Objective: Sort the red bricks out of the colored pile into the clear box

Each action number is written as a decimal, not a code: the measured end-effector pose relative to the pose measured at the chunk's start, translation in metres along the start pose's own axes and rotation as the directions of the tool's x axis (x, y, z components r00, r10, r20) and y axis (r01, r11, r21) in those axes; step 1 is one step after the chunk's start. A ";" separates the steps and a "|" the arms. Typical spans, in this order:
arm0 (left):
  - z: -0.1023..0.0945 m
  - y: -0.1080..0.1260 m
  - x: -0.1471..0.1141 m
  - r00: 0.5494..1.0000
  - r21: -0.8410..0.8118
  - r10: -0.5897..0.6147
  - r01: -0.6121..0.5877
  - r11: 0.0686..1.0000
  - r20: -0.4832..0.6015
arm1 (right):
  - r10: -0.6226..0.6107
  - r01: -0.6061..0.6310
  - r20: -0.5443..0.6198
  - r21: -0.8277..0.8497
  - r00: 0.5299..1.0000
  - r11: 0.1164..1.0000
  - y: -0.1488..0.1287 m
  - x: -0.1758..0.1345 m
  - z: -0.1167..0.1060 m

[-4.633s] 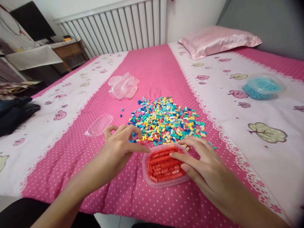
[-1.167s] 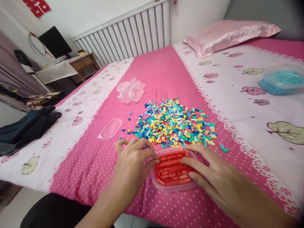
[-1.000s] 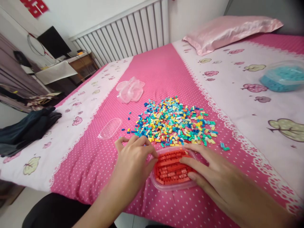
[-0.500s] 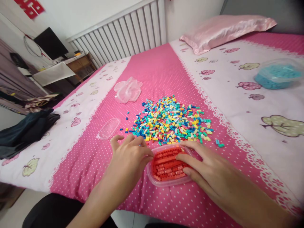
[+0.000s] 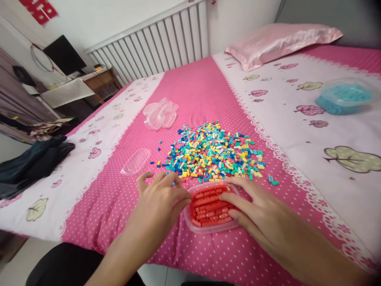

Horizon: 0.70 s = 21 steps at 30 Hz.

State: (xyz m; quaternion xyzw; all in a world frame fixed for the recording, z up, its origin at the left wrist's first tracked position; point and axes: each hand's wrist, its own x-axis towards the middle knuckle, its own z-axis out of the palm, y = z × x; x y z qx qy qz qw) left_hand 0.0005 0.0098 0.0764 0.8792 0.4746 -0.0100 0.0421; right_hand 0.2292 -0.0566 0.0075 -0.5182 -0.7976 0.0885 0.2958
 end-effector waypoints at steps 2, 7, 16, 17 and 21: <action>-0.001 0.000 0.001 1.000 0.000 -0.004 0.004 1.000 -0.013 | 0.002 -0.002 -0.001 0.004 1.000 1.000 0.000 -0.001 0.000; 0.000 -0.004 -0.001 1.000 -0.025 0.023 -0.023 0.999 0.011 | 0.019 -0.020 0.039 0.021 0.999 1.000 0.000 -0.001 0.000; -0.003 -0.015 0.002 0.991 -0.077 -0.015 0.005 0.997 -0.132 | 0.030 -0.032 0.052 0.024 0.998 0.999 0.000 0.000 -0.001; -0.003 -0.014 0.002 0.992 -0.082 -0.007 -0.003 0.997 -0.127 | 0.029 -0.030 0.049 0.015 0.998 0.999 -0.001 0.000 0.000; 0.004 -0.005 0.001 0.995 -0.108 0.056 -0.065 0.992 -0.078 | 0.015 -0.014 0.035 -0.014 0.999 1.000 -0.001 0.002 0.000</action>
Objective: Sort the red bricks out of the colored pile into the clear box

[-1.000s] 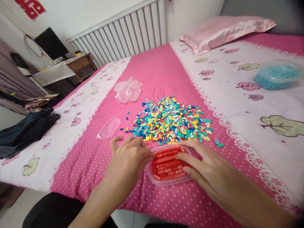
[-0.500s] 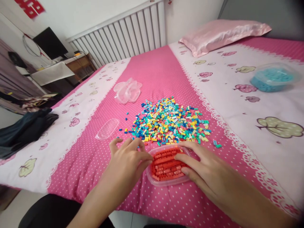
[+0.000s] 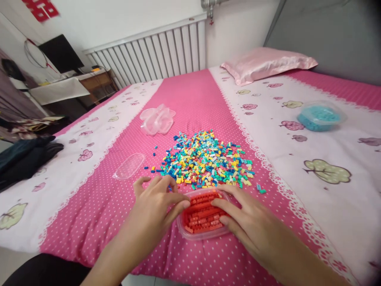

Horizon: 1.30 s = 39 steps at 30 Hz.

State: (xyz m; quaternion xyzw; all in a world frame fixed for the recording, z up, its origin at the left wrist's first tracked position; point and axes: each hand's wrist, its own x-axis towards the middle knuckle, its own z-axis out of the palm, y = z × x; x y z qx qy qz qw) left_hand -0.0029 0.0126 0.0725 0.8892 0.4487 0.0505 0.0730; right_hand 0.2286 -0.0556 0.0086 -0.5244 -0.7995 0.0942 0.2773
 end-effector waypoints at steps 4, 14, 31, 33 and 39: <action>0.007 0.008 -0.002 0.999 -0.030 0.029 -0.027 0.999 0.043 | 0.013 -0.013 0.029 0.016 0.999 1.000 0.000 0.000 -0.001; 0.007 0.001 -0.004 1.000 -0.001 0.011 -0.011 1.000 0.006 | 0.069 -0.074 0.057 0.088 0.996 0.993 -0.003 0.000 -0.001; 0.046 -0.003 0.177 0.964 0.040 0.260 -0.258 0.965 -0.051 | 0.132 -0.145 0.096 0.155 0.987 0.977 -0.010 0.009 -0.014; 0.050 -0.002 0.196 0.967 0.071 0.247 -0.243 0.967 -0.056 | 0.129 -0.142 0.099 0.144 0.987 0.979 -0.010 0.009 -0.014; 0.048 0.010 0.207 0.953 0.169 0.304 -0.299 0.939 -0.007 | 0.120 -0.127 0.064 0.114 0.991 0.985 -0.008 0.008 -0.011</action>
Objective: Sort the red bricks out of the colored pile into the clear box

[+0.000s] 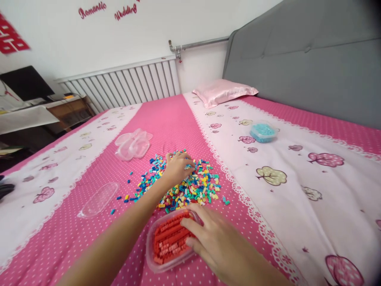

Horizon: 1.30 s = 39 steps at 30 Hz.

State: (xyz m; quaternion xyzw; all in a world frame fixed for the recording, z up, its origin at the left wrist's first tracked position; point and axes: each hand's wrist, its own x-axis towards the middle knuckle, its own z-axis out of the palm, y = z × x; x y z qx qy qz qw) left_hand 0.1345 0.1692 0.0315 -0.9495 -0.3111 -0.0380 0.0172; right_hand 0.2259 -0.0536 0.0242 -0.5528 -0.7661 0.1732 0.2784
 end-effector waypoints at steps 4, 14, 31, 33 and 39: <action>-0.002 0.003 0.001 0.997 0.045 0.010 -0.014 0.999 0.076 | -0.002 0.002 -0.006 0.018 1.000 1.000 0.000 0.000 0.000; -0.008 -0.011 -0.019 0.996 0.025 0.033 -0.035 0.999 0.084 | -0.015 0.015 -0.012 0.007 1.000 1.000 0.000 -0.002 0.002; -0.004 -0.027 -0.030 0.993 0.020 0.109 -0.109 0.994 -0.034 | 0.012 -0.013 0.010 0.028 1.000 1.000 0.001 -0.003 0.006; -0.004 -0.021 -0.030 0.987 0.019 0.159 -0.158 0.987 -0.022 | 0.017 -0.018 0.016 0.036 1.000 0.999 0.001 -0.003 0.005; -0.007 -0.012 -0.027 0.967 0.053 0.254 -0.253 0.966 -0.005 | 0.013 -0.014 0.012 0.035 1.000 0.999 0.002 -0.004 0.007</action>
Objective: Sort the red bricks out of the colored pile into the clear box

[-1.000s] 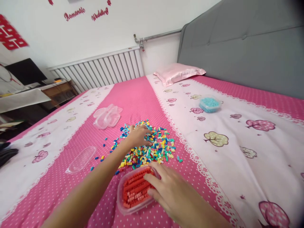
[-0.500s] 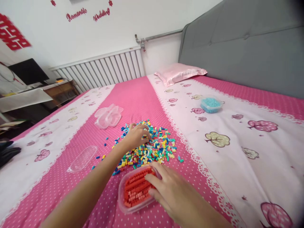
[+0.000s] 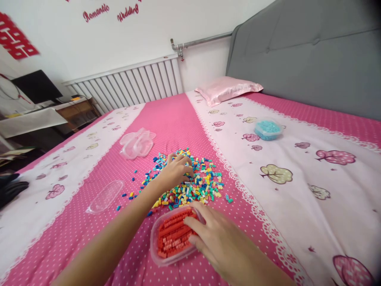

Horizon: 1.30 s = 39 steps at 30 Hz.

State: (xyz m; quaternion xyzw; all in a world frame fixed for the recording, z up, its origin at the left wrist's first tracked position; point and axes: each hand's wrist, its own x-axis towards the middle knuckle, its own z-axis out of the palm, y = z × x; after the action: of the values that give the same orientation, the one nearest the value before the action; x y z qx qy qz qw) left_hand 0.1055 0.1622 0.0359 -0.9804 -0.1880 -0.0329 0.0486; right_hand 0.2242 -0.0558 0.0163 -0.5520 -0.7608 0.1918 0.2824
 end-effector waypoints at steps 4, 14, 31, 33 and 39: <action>0.000 0.005 0.002 1.000 0.044 0.015 -0.014 0.999 -0.009 | -0.002 0.003 -0.010 0.001 1.000 1.000 0.000 0.000 0.000; 0.003 0.012 0.002 0.998 0.116 -0.059 0.055 0.992 0.029 | 0.026 -0.027 0.064 0.012 0.998 1.000 -0.004 0.001 -0.005; 0.010 0.008 -0.001 0.994 0.132 -0.094 0.101 0.986 -0.059 | 0.012 -0.012 0.056 -0.001 0.998 1.000 -0.004 -0.001 -0.004; 0.010 0.008 -0.001 0.999 0.128 -0.037 0.042 0.991 -0.040 | 0.009 -0.009 0.051 0.000 0.999 1.000 -0.004 -0.001 -0.004; 0.008 0.011 0.006 0.997 0.108 0.078 -0.076 0.991 -0.011 | 0.005 -0.004 0.034 -0.035 0.999 0.999 -0.005 0.000 -0.005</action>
State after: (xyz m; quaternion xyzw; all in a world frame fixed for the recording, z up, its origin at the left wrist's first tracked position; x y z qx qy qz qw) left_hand 0.1159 0.1550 0.0274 -0.9826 -0.1512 -0.0283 0.1041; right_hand 0.2242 -0.0576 0.0231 -0.5550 -0.7676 0.1887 0.2593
